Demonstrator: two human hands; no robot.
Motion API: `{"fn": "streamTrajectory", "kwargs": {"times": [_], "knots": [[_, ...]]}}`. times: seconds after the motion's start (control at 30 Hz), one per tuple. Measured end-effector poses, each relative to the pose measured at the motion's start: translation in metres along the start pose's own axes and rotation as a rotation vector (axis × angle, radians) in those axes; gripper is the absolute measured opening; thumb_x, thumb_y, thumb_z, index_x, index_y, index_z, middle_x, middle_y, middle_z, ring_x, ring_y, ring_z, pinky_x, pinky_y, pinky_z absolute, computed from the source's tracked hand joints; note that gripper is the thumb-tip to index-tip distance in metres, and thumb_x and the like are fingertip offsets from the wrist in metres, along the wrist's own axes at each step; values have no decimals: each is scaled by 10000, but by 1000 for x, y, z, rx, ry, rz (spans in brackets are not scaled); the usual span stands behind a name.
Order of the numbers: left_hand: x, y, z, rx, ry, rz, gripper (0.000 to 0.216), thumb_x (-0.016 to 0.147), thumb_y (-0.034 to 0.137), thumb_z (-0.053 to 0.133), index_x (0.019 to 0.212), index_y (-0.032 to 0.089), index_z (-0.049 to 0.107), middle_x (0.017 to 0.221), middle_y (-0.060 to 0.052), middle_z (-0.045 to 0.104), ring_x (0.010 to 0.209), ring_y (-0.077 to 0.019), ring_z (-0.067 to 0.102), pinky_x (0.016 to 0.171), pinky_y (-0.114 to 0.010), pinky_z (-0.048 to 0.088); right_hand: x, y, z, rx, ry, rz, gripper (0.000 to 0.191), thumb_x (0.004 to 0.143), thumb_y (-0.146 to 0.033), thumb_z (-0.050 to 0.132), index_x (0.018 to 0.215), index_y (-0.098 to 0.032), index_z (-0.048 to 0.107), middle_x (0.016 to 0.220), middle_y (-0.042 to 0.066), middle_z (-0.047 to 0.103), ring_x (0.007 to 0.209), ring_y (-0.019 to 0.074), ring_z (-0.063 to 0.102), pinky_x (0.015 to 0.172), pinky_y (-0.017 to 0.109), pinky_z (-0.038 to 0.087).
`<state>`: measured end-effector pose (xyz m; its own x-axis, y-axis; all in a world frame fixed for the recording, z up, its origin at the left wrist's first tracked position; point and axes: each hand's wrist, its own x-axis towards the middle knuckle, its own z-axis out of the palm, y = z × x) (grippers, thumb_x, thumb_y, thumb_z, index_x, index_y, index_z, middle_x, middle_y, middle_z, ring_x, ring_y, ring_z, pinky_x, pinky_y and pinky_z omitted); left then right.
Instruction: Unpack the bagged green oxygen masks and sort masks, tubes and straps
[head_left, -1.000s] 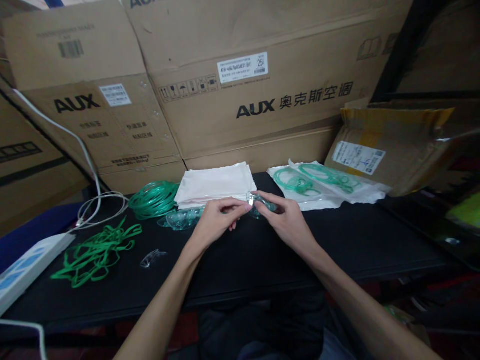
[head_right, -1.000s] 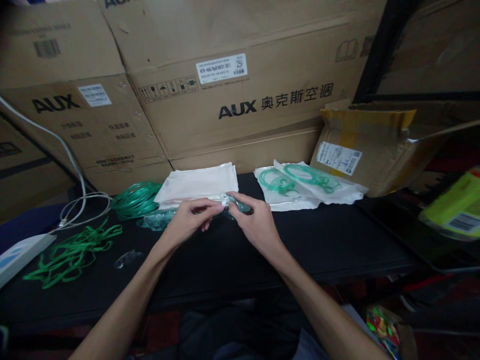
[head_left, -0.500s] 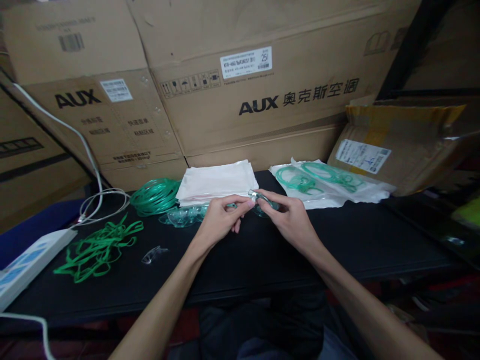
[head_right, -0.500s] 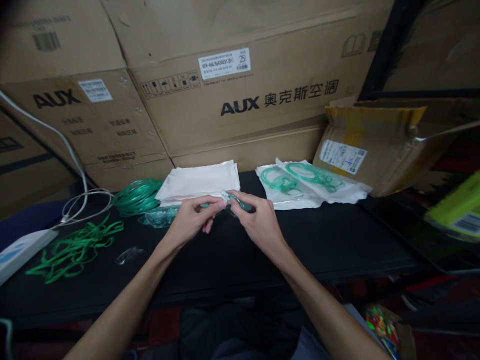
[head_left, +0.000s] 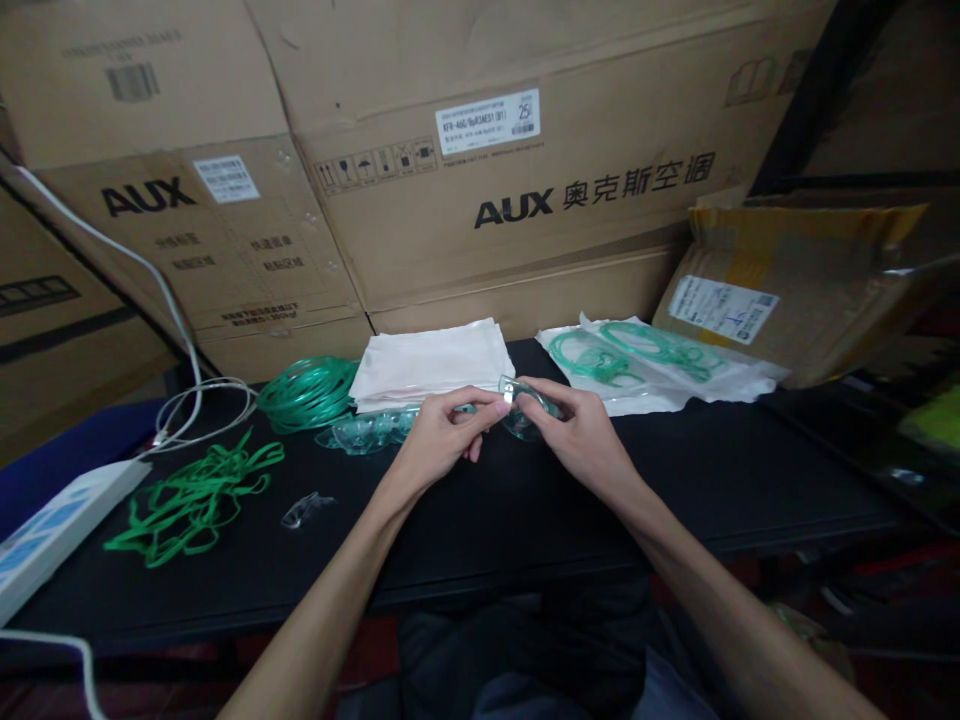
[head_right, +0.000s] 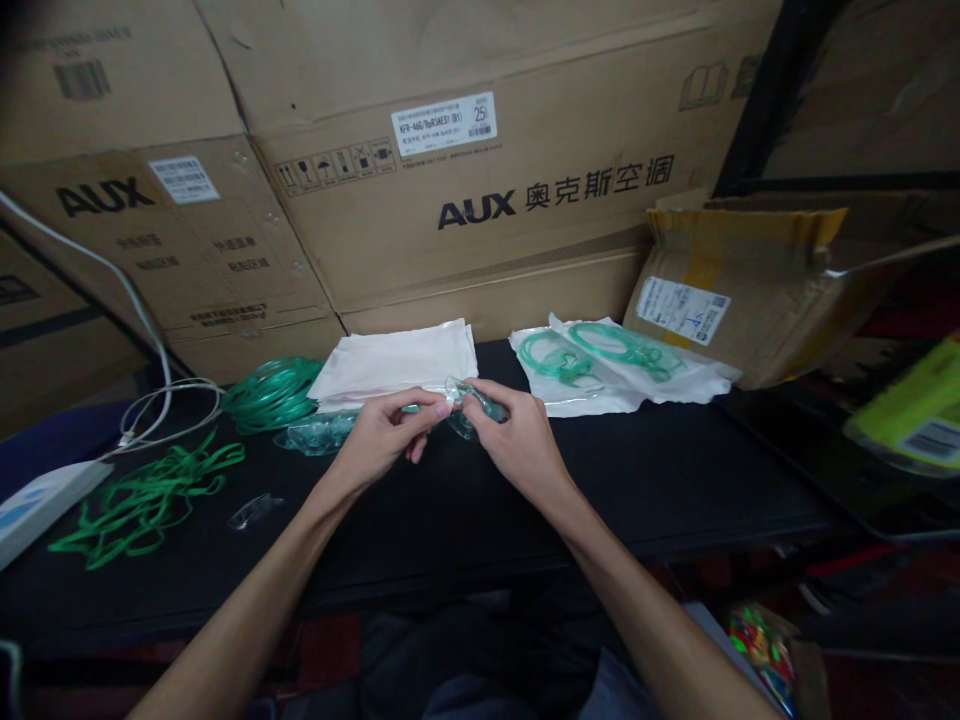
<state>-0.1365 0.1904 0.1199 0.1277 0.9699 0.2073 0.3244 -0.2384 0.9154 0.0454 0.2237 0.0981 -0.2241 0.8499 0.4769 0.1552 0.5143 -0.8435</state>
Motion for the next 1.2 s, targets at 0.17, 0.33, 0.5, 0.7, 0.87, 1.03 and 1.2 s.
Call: {"fn": "streamTrajectory", "kwargs": {"times": [0.17,0.33,0.5,0.7,0.87,1.03,1.2], "knots": [[-1,0,-5,230,171,233,264,885,427,731,997,189,707,909,-27,677,674,-111,580,569,-208,432,-1,-3,-2,19,-122,-1,298,971,-334,578,1168,-218,770,1087,34,792,989,244,715,857,336,527],[-1,1,-12,428,88,460,232,963,345,646,1167,262,717,1278,-75,683,1183,-228,622,1015,-380,490,-1,-5,-3,42,-183,-2,328,989,-400,559,1181,-229,761,1133,36,781,984,241,706,876,345,523],[-2,1,-15,426,10,477,340,913,376,717,1234,264,698,1267,-69,723,1206,-248,638,1075,-420,461,1,-3,-4,67,-168,10,326,981,-432,578,1155,-230,766,1097,49,782,991,243,701,884,348,520],[-3,1,-19,443,59,479,287,898,379,736,1139,224,715,1143,-73,749,1070,-223,683,975,-356,496,0,-4,-7,94,-254,30,324,967,-434,603,1140,-216,768,1032,39,779,946,224,692,820,318,512],[-2,2,-22,451,85,499,287,900,367,736,1151,229,716,1126,-73,732,1050,-217,670,945,-349,503,0,-2,-8,74,-260,71,338,941,-430,634,1170,-215,758,1131,61,776,967,237,697,821,340,523],[0,1,-25,363,188,483,176,940,351,687,1028,217,760,1060,-71,741,1032,-210,675,958,-344,502,1,-3,-4,23,-185,54,348,932,-428,638,1156,-192,760,1099,76,778,925,233,689,821,344,517],[3,-4,-28,271,214,427,204,943,357,681,1056,213,771,1094,-63,758,1059,-205,681,956,-326,508,5,5,0,-79,-182,89,391,942,-466,595,1158,-180,752,1021,65,781,802,211,667,737,323,503]]}}
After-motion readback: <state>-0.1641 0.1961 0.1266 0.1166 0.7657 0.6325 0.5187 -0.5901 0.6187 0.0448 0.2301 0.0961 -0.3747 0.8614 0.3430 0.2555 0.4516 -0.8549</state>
